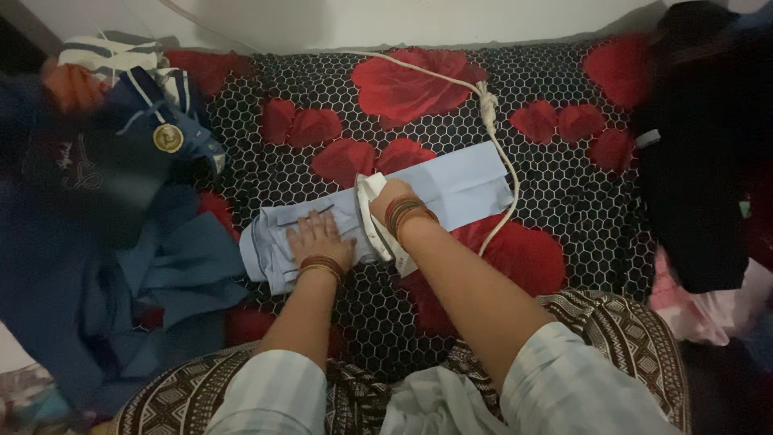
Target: The person irons a light blue shirt and a pair of blue pants on a bed. They fold the shirt, iron it, then unfold and iron the pants, smoothing and folding them as they go.
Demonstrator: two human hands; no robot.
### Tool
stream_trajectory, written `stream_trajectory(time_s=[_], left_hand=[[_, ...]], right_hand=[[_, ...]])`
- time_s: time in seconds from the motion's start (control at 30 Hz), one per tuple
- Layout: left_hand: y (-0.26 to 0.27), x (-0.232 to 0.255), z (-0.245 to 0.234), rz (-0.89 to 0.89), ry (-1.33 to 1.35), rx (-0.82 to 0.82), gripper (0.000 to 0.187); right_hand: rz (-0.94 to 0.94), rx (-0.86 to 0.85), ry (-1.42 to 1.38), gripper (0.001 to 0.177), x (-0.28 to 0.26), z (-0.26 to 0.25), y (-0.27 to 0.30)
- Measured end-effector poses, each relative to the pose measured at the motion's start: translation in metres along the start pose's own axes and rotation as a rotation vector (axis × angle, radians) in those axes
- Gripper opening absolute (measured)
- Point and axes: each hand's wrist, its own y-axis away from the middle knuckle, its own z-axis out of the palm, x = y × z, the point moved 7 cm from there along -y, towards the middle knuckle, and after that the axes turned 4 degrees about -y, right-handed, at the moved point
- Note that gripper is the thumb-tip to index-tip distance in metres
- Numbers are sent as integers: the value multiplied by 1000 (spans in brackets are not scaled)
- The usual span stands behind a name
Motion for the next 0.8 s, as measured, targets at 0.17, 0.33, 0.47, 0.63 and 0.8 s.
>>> stream_trajectory(time_s=[0.17,0.33,0.47,0.63,0.8], left_hand=[[4,0,-3,-7,-11,22,84],[7,0,-9,-11,2,-35,84],[11,-1,-10,-14,-15,-63,83],[11,1,-10,-12,-13,-23,83],[10,0,-8,1,0,15,84]], right_hand=[[0,4,39,37,9,-8,0],[31,42,46,39,18,-26,6],[68,71,17,40,28,-31,6],[126,80,35,40,40,-37,-2],[175,93,-13,42,48,-51,3]])
